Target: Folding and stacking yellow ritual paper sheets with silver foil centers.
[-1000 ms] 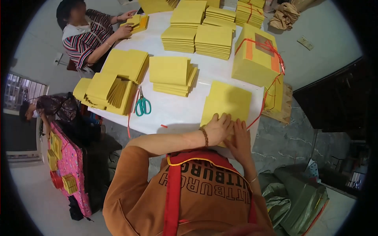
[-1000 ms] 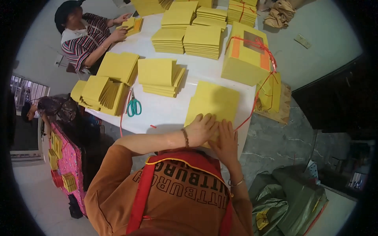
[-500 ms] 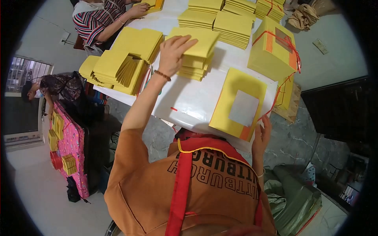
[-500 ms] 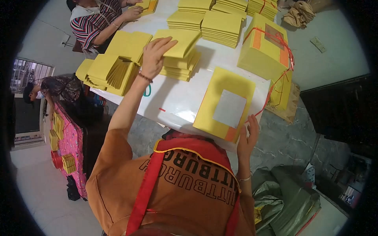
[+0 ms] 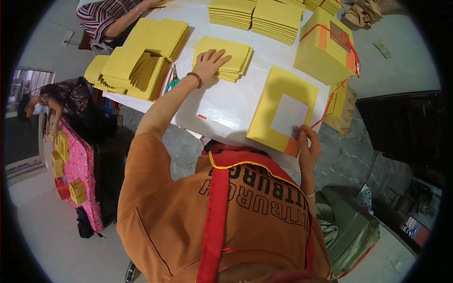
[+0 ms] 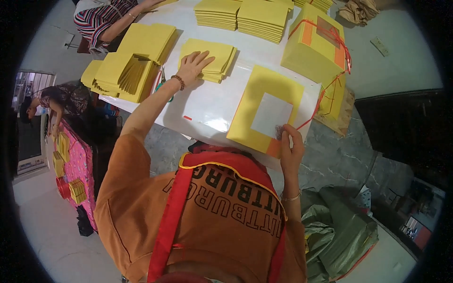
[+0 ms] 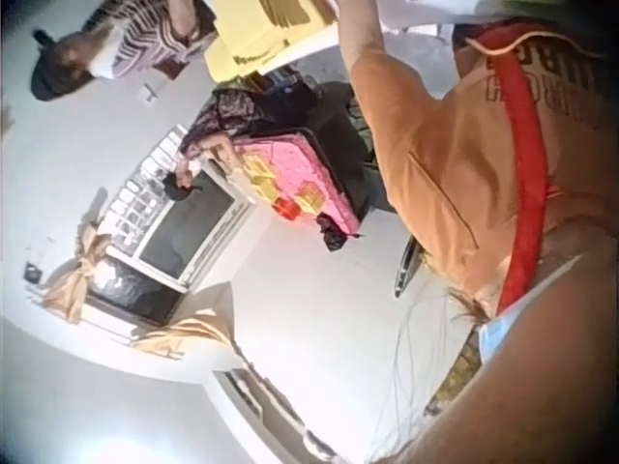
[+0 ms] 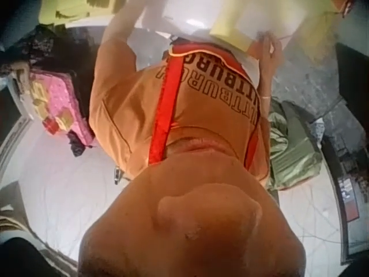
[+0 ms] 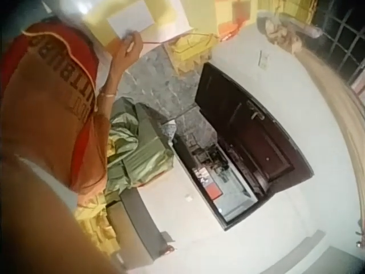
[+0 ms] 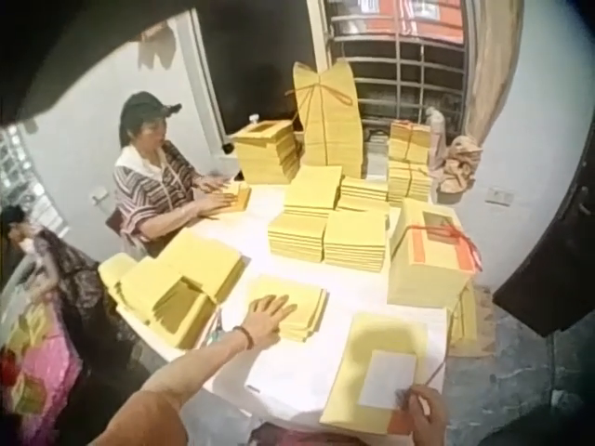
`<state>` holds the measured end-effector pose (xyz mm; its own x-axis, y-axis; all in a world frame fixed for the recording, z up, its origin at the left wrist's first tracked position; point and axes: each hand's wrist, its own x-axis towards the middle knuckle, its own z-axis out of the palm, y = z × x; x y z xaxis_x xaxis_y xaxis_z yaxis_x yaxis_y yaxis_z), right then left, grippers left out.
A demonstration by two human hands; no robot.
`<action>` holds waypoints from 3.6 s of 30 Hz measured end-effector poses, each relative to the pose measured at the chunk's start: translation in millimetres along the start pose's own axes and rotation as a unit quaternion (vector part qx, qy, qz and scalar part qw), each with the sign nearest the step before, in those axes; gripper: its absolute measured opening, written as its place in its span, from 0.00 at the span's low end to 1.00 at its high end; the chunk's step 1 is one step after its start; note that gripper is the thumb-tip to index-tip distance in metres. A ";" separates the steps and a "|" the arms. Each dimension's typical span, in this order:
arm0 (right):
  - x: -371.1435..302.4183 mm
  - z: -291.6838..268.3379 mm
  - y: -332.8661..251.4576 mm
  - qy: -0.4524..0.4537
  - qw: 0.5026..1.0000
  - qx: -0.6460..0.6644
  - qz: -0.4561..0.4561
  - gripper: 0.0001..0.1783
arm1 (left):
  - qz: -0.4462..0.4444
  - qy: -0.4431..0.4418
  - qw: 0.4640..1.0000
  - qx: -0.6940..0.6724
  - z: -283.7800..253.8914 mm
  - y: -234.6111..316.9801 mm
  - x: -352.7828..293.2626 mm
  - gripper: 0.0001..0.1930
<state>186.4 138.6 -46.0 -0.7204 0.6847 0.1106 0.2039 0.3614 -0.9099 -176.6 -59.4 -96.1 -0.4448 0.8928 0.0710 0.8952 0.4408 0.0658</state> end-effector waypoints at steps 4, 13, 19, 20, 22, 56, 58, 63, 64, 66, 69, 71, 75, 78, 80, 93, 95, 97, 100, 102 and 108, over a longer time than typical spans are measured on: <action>3.5 -7.7 1.2 0.001 0.999 -0.032 -0.042 0.11 | 0.027 -0.024 0.999 -0.013 -12.6 -6.3 5.9 0.44; 0.5 -20.1 14.6 0.005 0.989 -0.103 -0.105 0.12 | 0.050 0.010 0.998 0.036 -62.5 15.7 8.4 0.44; 4.3 -16.8 13.1 -0.047 0.984 -0.112 -0.127 0.13 | 0.201 -0.016 0.967 -0.157 -85.0 162.2 -12.1 0.23; 4.9 -15.8 14.3 -0.051 0.985 -0.110 -0.127 0.13 | 0.268 0.083 0.952 -0.123 -72.6 181.4 -28.6 0.24; 2.5 -14.5 20.0 -0.051 0.992 -0.077 -0.091 0.11 | 0.287 0.006 0.949 -0.135 -68.4 203.5 -41.7 0.30; -1.0 -13.6 43.9 -0.102 0.989 0.101 -0.045 0.14 | 0.010 -0.131 0.861 -0.491 -62.4 193.8 -21.6 0.09; 1.8 -12.3 44.8 -0.094 0.990 0.097 -0.027 0.17 | -0.008 -0.147 0.850 -0.505 -61.6 192.5 -21.2 0.09; 1.5 -10.8 51.5 -0.085 0.990 0.112 -0.025 0.19 | -0.012 -0.156 0.833 -0.530 -61.2 191.5 -21.8 0.08; 2.2 -11.4 52.6 -0.089 0.989 0.111 -0.038 0.20 | -0.011 -0.156 0.833 -0.530 -61.0 191.0 -21.3 0.08; 2.0 -10.1 53.8 -0.085 0.990 0.103 -0.033 0.20 | -0.018 -0.178 0.830 -0.528 -59.5 190.0 -21.2 0.08; 1.7 -8.9 54.3 -0.079 0.992 0.099 -0.026 0.20 | -0.027 -0.157 0.825 -0.543 -57.8 191.9 -22.3 0.07; 1.7 -9.0 54.4 -0.077 0.991 0.103 -0.025 0.20 | -0.022 -0.158 0.836 -0.525 -55.6 190.9 -23.0 0.07; 1.4 -7.5 52.8 -0.071 0.990 0.118 -0.012 0.14 | 0.100 -0.029 0.863 -0.494 -61.4 199.4 -28.1 0.09; 4.2 -5.6 49.2 -0.057 0.990 0.131 0.011 0.10 | 0.265 0.002 0.874 -0.407 -60.0 196.6 -25.4 0.14; 5.1 -4.6 48.5 -0.051 0.990 0.126 0.019 0.10 | 0.279 0.020 0.886 -0.371 -65.5 199.9 -25.5 0.16; 3.1 -2.4 43.3 -0.034 0.978 0.203 0.040 0.10 | 0.343 -0.042 0.922 -0.174 -73.2 201.0 -29.5 0.29; 3.2 -2.0 43.1 -0.037 0.978 0.203 0.043 0.10 | 0.345 -0.047 0.918 -0.192 -71.5 198.4 -27.6 0.29; 3.7 -2.5 42.6 -0.037 0.974 0.217 0.052 0.10 | 0.349 -0.052 0.912 -0.211 -69.8 195.3 -23.5 0.29; 4.1 -3.2 43.4 -0.042 0.970 0.230 0.064 0.10 | 0.353 -0.071 0.899 -0.249 -70.6 191.9 -18.7 0.30; 4.3 -3.1 45.7 -0.042 0.970 0.232 0.065 0.10 | 0.363 -0.075 0.891 -0.260 -71.1 191.1 -16.5 0.30; 4.5 -3.5 50.3 -0.046 0.968 0.234 0.071 0.11 | 0.365 -0.093 0.880 -0.288 -69.3 187.5 -10.8 0.27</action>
<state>195.7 162.0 -89.9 -0.7670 0.6400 -0.0463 -0.0018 -0.0743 -0.9972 -5.9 7.2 -15.6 0.3040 0.9419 0.1427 0.7544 -0.3295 0.5678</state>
